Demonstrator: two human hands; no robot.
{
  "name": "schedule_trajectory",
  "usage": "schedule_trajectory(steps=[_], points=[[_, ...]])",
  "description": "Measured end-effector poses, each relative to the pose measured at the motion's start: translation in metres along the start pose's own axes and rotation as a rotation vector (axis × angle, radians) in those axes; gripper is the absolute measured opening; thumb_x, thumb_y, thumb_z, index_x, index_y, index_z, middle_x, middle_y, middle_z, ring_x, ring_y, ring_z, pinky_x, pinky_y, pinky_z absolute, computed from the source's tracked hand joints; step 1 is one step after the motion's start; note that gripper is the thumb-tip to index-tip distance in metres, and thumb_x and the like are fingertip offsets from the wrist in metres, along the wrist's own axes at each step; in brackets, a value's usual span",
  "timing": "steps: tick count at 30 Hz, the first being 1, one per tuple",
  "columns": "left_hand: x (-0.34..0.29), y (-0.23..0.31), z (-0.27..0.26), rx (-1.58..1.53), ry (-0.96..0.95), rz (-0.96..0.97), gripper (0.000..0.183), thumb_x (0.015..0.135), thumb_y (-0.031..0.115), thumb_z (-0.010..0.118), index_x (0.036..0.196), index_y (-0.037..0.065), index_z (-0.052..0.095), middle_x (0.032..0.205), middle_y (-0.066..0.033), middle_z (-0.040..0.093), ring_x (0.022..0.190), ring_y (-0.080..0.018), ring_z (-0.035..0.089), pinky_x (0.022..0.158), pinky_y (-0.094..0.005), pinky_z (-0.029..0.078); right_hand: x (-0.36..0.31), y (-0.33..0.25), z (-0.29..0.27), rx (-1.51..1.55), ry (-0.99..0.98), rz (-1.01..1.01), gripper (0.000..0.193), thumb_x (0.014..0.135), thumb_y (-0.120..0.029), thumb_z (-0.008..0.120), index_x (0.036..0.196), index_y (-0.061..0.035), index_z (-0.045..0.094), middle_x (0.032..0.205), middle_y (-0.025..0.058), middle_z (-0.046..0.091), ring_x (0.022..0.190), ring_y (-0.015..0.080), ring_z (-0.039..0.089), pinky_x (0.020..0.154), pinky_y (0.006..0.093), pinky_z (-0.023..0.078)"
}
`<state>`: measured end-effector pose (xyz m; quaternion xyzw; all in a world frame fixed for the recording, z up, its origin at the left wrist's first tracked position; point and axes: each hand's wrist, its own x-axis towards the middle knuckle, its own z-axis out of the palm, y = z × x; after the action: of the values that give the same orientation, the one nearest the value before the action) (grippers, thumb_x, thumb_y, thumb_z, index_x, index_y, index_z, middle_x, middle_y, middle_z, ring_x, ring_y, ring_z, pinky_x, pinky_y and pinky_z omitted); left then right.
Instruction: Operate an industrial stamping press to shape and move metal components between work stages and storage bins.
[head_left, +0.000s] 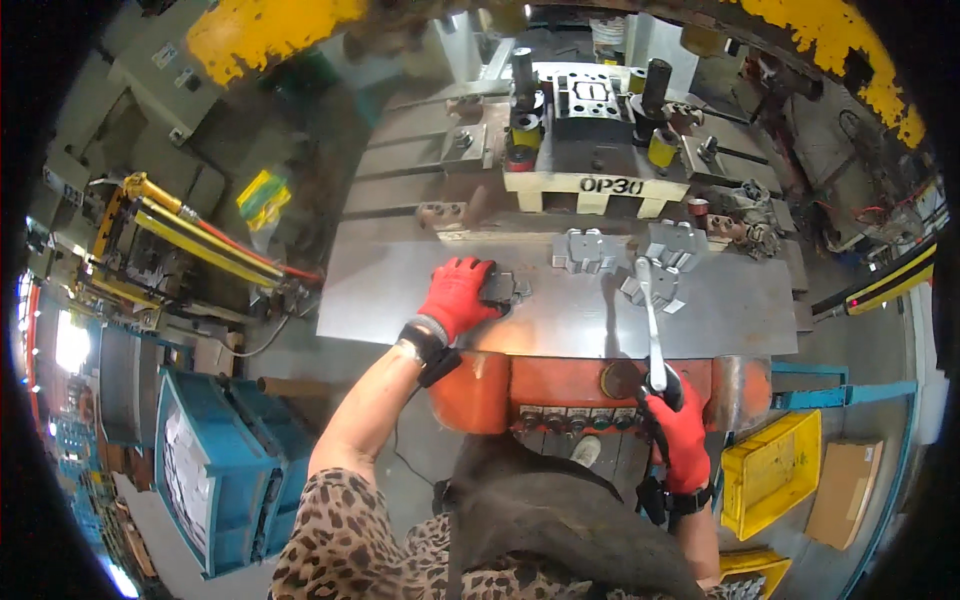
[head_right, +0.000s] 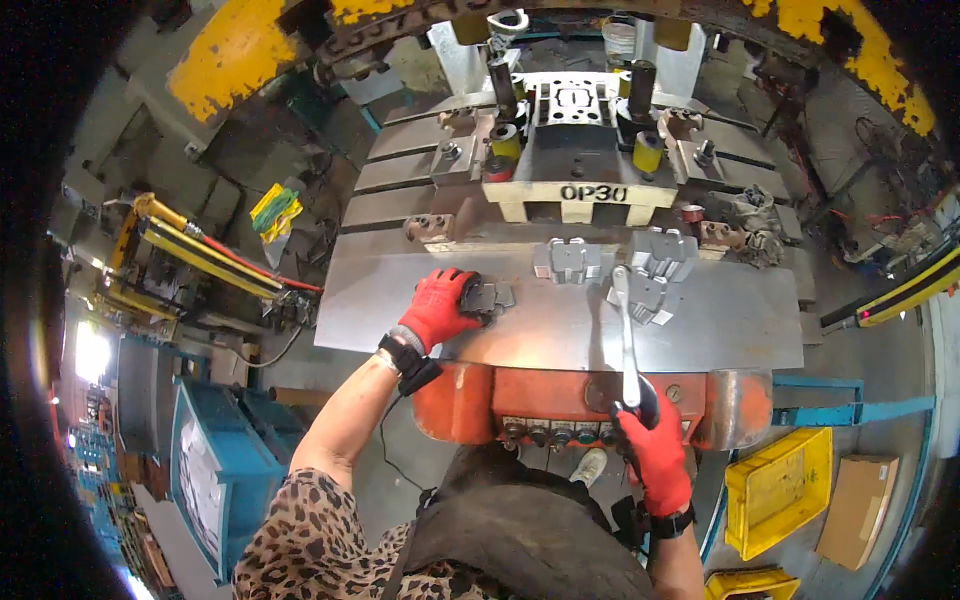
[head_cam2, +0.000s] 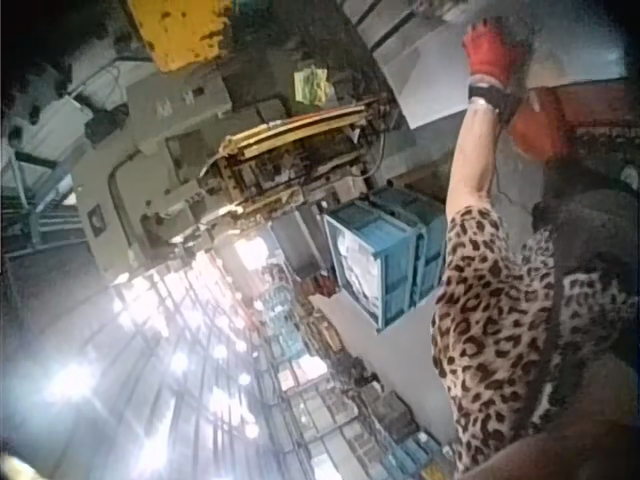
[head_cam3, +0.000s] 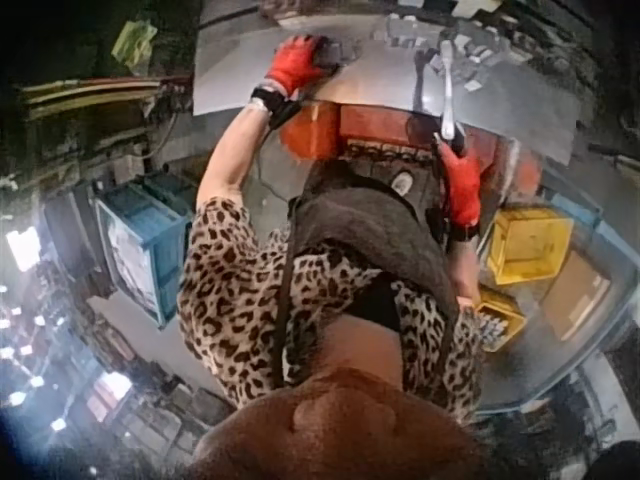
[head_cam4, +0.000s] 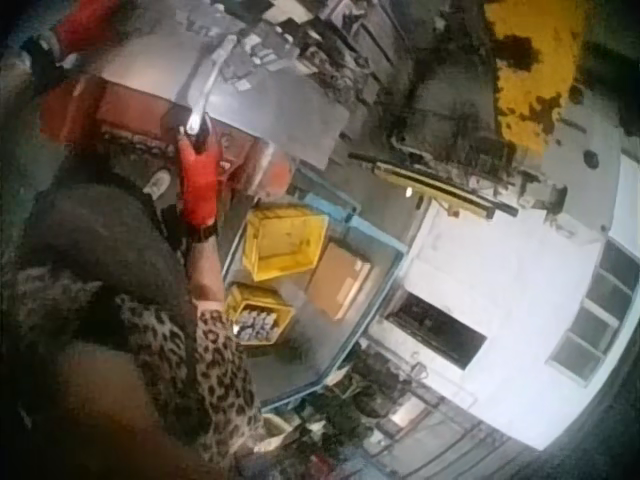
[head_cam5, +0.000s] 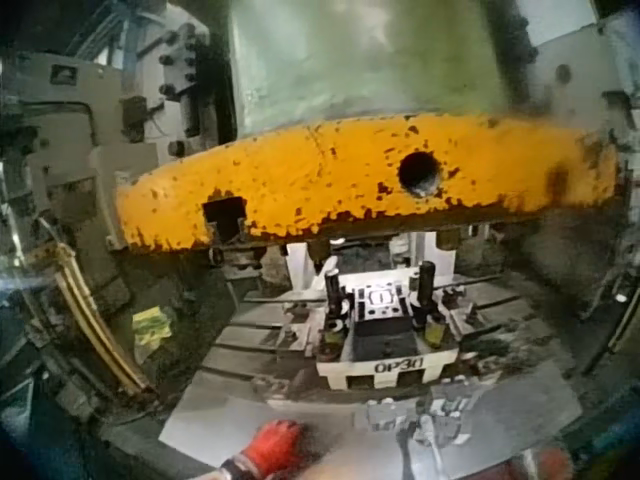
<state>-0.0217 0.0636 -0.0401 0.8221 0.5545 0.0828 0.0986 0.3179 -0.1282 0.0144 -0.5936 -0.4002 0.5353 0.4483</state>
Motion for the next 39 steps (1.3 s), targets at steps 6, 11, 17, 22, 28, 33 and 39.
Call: schedule_trajectory(steps=[6, 11, 17, 22, 28, 33, 39], points=[[-0.01, 0.004, 0.001, -0.004, 0.028, 0.014, 0.086, 0.066, 0.042, 0.084, 0.139, 0.011, 0.052, 0.133, -0.0145, 0.055, 0.122, -0.0363, 0.051, 0.104, -0.0479, 0.04, 0.045, -0.022, 0.011, -0.403, 0.06, -0.3, 0.047, 0.088, -0.018, 0.065, 0.131, -0.0018, 0.056, 0.089, 0.0173, 0.067, 0.081, 0.0304, 0.065, 0.073, 0.04, 0.05], [-0.022, 0.008, -0.008, -0.058, 0.099, 0.049, 0.085, 0.069, 0.043, 0.083, 0.14, 0.008, 0.05, 0.137, -0.0151, 0.053, 0.125, -0.0362, 0.05, 0.105, -0.0484, 0.039, 0.066, -0.023, 0.024, -0.615, 0.041, -0.283, 0.033, 0.09, -0.022, 0.06, 0.111, 0.0031, 0.057, 0.093, 0.0277, 0.065, 0.089, 0.0463, 0.061, 0.074, 0.0506, 0.047], [-0.039, 0.006, -0.018, -0.109, 0.173, 0.044, 0.081, 0.071, 0.037, 0.082, 0.139, 0.007, 0.05, 0.136, -0.0167, 0.054, 0.12, -0.038, 0.053, 0.103, -0.0467, 0.042, 0.065, -0.029, 0.022, -0.281, -0.044, -0.082, 0.028, 0.092, -0.025, 0.059, 0.097, 0.0022, 0.058, 0.078, 0.013, 0.062, 0.072, 0.0256, 0.06, 0.067, 0.041, 0.047], [-0.047, 0.002, -0.012, -0.222, 0.256, 0.113, 0.075, 0.072, 0.025, 0.082, 0.138, 0.006, 0.05, 0.129, -0.0207, 0.056, 0.117, -0.0416, 0.054, 0.099, -0.048, 0.045, 0.058, -0.05, 0.003, -0.009, -0.121, -0.082, 0.023, 0.097, -0.027, 0.057, 0.094, -0.0042, 0.06, 0.078, 0.003, 0.062, 0.053, 0.0085, 0.051, 0.045, 0.0267, 0.04], [-0.062, 0.002, -0.006, -0.203, 0.221, 0.057, 0.077, 0.069, 0.022, 0.083, 0.137, 0.005, 0.051, 0.124, -0.0228, 0.057, 0.112, -0.0439, 0.055, 0.096, -0.0491, 0.046, 0.07, -0.084, 0.002, 0.002, -0.061, -0.336, 0.028, 0.096, -0.024, 0.059, 0.116, -0.0035, 0.063, 0.079, 0.0029, 0.065, 0.063, 0.0084, 0.058, 0.054, 0.0248, 0.045], [-0.084, 0.007, -0.014, -0.215, 0.211, -0.011, 0.074, 0.073, 0.035, 0.08, 0.136, 0.006, 0.052, 0.13, -0.0201, 0.056, 0.121, -0.0397, 0.051, 0.103, -0.0492, 0.041, 0.113, -0.107, -0.004, -0.144, 0.036, -0.194, 0.036, 0.095, -0.023, 0.063, 0.123, -0.0006, 0.062, 0.095, 0.0068, 0.063, 0.084, 0.0146, 0.061, 0.076, 0.0318, 0.051], [-0.108, 0.004, -0.022, -0.25, 0.171, -0.083, 0.074, 0.071, 0.026, 0.081, 0.138, 0.008, 0.053, 0.137, -0.0181, 0.055, 0.127, -0.0381, 0.049, 0.108, -0.0467, 0.041, 0.191, -0.122, 0.009, -0.179, 0.006, -0.323, 0.02, 0.096, -0.021, 0.062, 0.104, -0.0026, 0.065, 0.08, 0.0008, 0.062, 0.069, 0.0095, 0.058, 0.061, 0.0277, 0.047]])
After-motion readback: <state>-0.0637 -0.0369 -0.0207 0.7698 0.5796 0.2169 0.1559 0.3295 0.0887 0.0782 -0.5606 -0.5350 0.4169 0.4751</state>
